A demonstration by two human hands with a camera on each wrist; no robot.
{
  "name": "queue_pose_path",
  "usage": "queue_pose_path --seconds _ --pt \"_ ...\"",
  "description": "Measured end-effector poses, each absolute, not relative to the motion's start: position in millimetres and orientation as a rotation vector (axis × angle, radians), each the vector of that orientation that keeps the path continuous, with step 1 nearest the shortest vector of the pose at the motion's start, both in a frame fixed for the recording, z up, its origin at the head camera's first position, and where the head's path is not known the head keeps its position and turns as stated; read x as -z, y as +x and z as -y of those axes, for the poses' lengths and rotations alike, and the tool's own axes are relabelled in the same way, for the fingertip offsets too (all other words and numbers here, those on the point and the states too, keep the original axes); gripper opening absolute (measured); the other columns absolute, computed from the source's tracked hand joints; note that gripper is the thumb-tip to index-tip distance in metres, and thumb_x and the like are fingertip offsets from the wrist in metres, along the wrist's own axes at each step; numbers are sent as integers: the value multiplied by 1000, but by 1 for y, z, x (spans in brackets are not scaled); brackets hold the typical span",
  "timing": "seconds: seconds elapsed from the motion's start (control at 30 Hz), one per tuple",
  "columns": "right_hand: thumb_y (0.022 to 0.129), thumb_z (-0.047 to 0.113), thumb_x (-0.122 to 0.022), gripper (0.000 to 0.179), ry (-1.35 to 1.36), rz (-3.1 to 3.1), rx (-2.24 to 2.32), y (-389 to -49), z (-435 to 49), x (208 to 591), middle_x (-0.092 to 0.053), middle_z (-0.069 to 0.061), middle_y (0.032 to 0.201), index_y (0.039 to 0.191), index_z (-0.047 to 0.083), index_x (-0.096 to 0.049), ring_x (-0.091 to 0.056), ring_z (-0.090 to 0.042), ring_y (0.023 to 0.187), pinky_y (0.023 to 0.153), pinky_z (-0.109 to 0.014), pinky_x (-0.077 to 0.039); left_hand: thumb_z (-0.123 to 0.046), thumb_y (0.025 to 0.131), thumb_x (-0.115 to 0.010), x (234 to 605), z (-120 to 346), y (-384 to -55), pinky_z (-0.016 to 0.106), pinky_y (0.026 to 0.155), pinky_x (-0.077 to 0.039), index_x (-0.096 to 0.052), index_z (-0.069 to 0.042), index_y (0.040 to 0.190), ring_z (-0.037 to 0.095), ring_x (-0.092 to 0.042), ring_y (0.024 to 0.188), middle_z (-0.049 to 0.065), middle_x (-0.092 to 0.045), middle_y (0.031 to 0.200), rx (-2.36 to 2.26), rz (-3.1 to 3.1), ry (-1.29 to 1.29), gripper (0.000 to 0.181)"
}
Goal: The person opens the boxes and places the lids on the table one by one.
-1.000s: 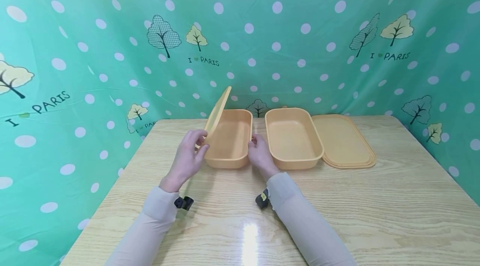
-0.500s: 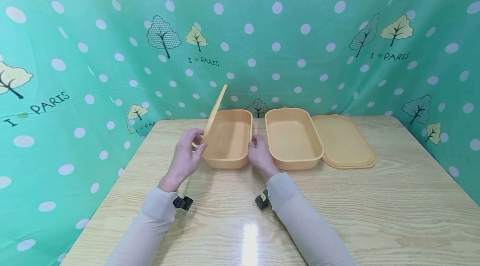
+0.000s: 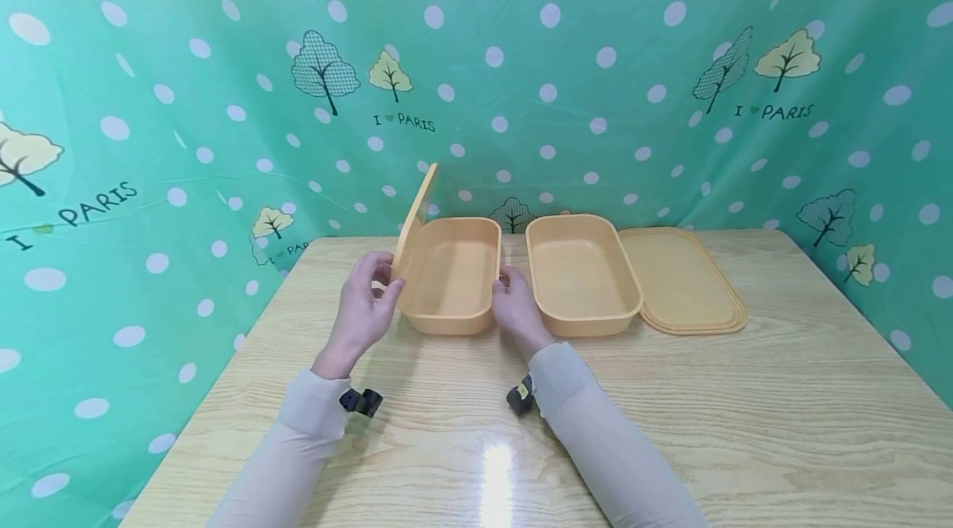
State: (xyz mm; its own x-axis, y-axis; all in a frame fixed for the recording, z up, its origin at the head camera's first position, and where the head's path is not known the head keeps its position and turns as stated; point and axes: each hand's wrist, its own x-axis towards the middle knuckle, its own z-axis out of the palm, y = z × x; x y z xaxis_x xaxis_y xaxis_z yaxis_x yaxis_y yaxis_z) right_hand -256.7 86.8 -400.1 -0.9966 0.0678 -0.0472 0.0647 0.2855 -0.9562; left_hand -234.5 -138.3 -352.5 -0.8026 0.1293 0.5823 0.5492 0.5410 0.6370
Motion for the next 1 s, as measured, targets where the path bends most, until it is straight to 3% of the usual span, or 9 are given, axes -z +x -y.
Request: queue_pose_path --seconds 1.0 --pt "101 15 -38 42 -123 2525 -1858 -256 -87 399 -51 -20 130 140 -1 -38 -48 -30 121 103 -44 -38 3 86 -60 350 144 -235 38 60 -49 -52 1 112 23 -55 81 12 -56 90 1379 2247 -417 27"
